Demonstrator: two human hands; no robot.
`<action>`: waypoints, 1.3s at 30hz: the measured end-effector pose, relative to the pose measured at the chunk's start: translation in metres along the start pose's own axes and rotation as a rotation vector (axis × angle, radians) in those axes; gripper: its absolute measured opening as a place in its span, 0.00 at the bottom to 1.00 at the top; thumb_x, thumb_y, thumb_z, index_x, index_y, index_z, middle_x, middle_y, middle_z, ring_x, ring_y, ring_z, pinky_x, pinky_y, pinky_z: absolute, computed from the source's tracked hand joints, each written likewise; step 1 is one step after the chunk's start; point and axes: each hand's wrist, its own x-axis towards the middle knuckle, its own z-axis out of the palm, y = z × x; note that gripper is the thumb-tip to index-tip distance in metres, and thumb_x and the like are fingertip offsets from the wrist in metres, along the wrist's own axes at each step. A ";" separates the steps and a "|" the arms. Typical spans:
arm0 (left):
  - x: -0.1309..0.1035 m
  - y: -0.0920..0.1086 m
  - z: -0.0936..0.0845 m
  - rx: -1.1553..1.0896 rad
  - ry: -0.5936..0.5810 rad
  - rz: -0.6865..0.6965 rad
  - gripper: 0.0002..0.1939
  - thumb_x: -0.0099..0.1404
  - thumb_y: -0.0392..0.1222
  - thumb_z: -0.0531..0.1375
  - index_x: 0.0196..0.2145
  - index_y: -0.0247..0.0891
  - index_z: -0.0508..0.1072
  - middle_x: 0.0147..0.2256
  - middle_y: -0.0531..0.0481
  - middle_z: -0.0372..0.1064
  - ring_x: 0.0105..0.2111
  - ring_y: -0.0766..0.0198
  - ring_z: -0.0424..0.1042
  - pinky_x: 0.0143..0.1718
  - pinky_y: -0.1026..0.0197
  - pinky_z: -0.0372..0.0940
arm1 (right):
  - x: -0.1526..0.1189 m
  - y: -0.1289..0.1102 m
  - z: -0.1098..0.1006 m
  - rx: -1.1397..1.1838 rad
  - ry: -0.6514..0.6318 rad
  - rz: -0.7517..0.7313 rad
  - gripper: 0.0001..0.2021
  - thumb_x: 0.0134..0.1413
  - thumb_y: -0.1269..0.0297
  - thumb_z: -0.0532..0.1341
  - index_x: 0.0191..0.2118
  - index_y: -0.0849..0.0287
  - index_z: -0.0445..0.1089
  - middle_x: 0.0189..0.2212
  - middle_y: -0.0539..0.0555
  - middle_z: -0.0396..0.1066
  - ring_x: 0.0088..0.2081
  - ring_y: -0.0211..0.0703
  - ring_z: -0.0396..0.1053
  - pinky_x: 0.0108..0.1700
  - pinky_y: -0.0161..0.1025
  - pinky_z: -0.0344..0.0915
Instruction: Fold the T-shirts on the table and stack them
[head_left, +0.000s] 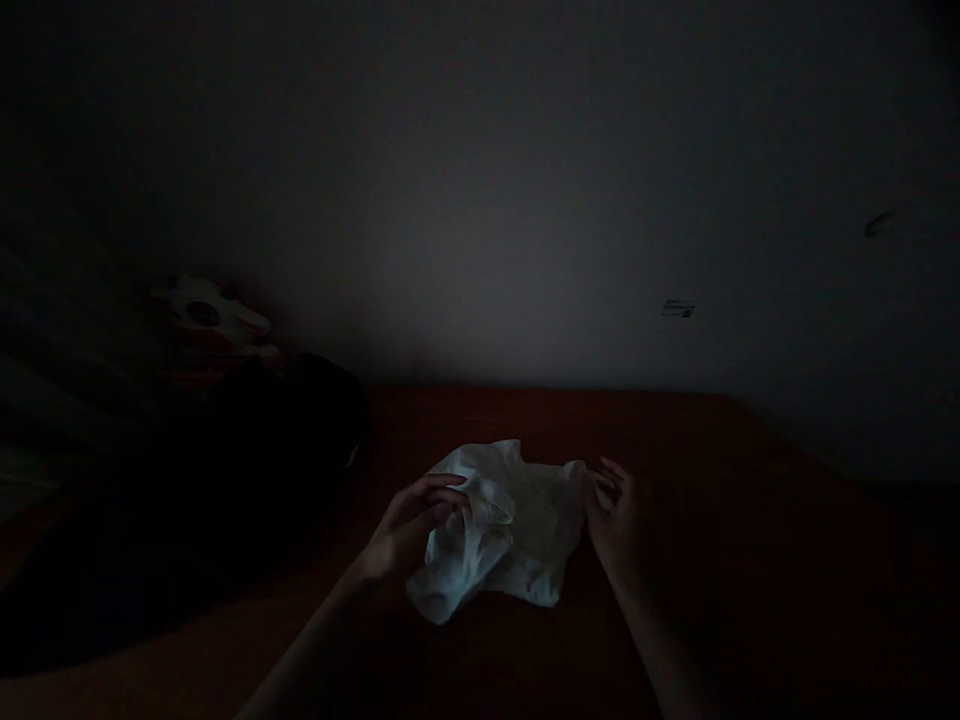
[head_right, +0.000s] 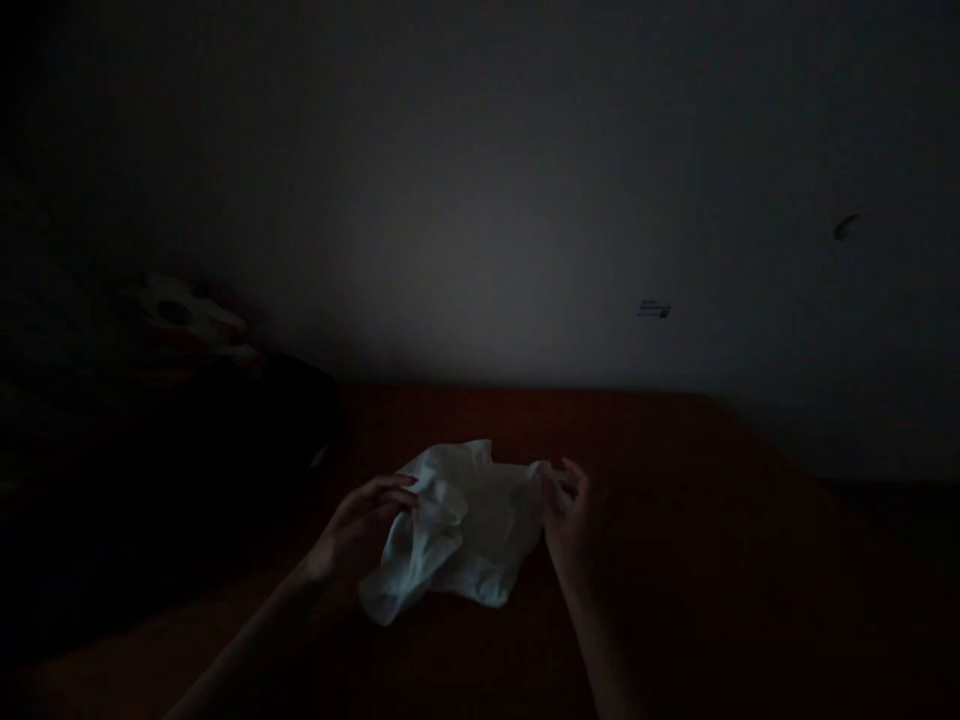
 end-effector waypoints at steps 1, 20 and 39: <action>0.002 -0.003 0.001 0.104 0.042 0.019 0.20 0.65 0.55 0.62 0.50 0.40 0.77 0.46 0.41 0.78 0.45 0.52 0.77 0.48 0.51 0.70 | 0.003 0.002 -0.003 -0.047 0.013 0.008 0.23 0.56 0.44 0.60 0.46 0.58 0.72 0.41 0.62 0.73 0.44 0.54 0.72 0.48 0.53 0.69; 0.010 -0.022 0.002 0.569 0.081 0.024 0.11 0.67 0.47 0.58 0.35 0.38 0.76 0.31 0.48 0.76 0.31 0.61 0.73 0.33 0.63 0.65 | -0.046 -0.036 0.020 0.081 -0.773 -0.105 0.20 0.52 0.54 0.66 0.51 0.48 0.78 0.55 0.58 0.75 0.58 0.61 0.70 0.60 0.57 0.65; 0.011 -0.028 0.009 0.728 0.059 0.227 0.16 0.72 0.51 0.55 0.52 0.42 0.71 0.55 0.41 0.71 0.56 0.52 0.68 0.60 0.45 0.63 | -0.019 0.001 0.010 0.280 -0.561 0.219 0.26 0.54 0.36 0.57 0.45 0.48 0.79 0.50 0.57 0.78 0.56 0.60 0.71 0.62 0.58 0.61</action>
